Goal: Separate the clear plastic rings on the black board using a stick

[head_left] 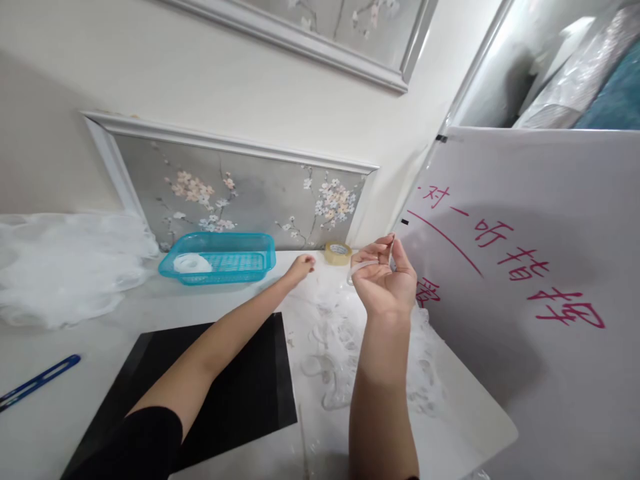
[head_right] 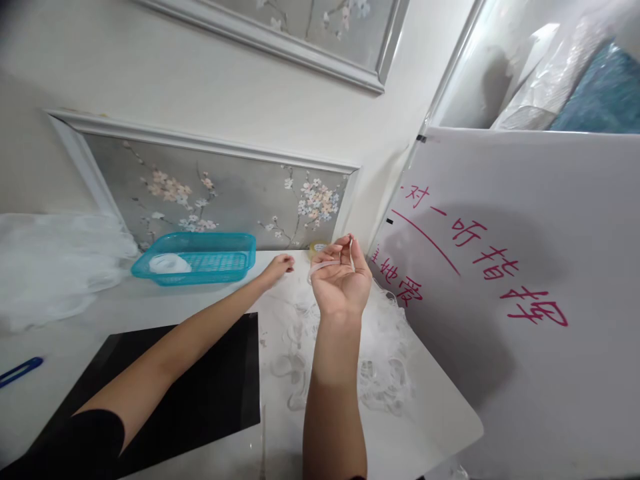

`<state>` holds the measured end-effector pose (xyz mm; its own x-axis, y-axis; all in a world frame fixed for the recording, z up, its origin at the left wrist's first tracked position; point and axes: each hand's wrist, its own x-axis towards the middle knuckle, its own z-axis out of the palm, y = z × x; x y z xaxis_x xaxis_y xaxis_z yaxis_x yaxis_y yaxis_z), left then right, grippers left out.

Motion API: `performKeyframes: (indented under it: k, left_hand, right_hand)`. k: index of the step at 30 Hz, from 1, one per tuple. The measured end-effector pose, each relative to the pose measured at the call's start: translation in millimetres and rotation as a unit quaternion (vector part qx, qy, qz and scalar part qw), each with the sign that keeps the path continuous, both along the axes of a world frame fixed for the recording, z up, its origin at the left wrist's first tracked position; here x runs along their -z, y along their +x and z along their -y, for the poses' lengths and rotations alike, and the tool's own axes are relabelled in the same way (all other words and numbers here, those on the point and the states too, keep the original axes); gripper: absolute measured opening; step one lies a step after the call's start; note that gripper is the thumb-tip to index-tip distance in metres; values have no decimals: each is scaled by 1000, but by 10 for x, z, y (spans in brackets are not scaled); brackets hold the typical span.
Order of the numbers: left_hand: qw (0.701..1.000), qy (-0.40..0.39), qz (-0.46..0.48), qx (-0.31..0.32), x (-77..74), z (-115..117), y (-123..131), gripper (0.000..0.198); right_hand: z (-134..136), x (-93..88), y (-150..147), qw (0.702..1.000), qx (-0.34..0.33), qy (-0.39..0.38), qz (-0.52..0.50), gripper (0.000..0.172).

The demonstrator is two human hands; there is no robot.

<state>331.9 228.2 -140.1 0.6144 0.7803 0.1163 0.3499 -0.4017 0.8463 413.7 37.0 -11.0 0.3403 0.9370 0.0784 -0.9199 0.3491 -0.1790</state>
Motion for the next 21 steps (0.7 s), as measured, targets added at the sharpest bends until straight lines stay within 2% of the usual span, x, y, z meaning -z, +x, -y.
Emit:
performKeyframes:
  k: [3, 5, 8, 10, 13, 16, 17, 21]
  left_hand:
    - [993, -53, 32, 105, -115, 268, 25, 29]
    - [981, -77, 53, 170, -204, 432, -44, 25]
    - [969, -89, 89, 211, -342, 626, -250, 19]
    - [970, -83, 135, 186, -433, 754, -434, 20]
    - [967, -61, 233, 87, -559, 1031, -809, 24]
    - [947, -28, 320, -15, -662, 1417, -1326, 22]
    - [932, -15, 359, -41, -696, 1552, -1515, 18]
    - [908, 80, 399, -101, -887, 1995, -2179, 12]
  right_hand:
    - [-54, 26, -39, 1000, 0, -16, 11, 8]
    - [-92, 42, -85, 999, 7, -23, 28, 6]
    - [-119, 39, -219, 997, 10, -22, 77, 3]
    - [-92, 11, -371, 993, -7, -19, 114, 3]
    - [29, -46, -695, 986, -75, -3, 151, 6]
    - [208, -85, -1083, 971, -156, 33, 177, 7]
    - [271, -94, -1212, 966, -177, 44, 182, 7]
    - [501, -132, -1649, 951, -229, 68, 198, 7]
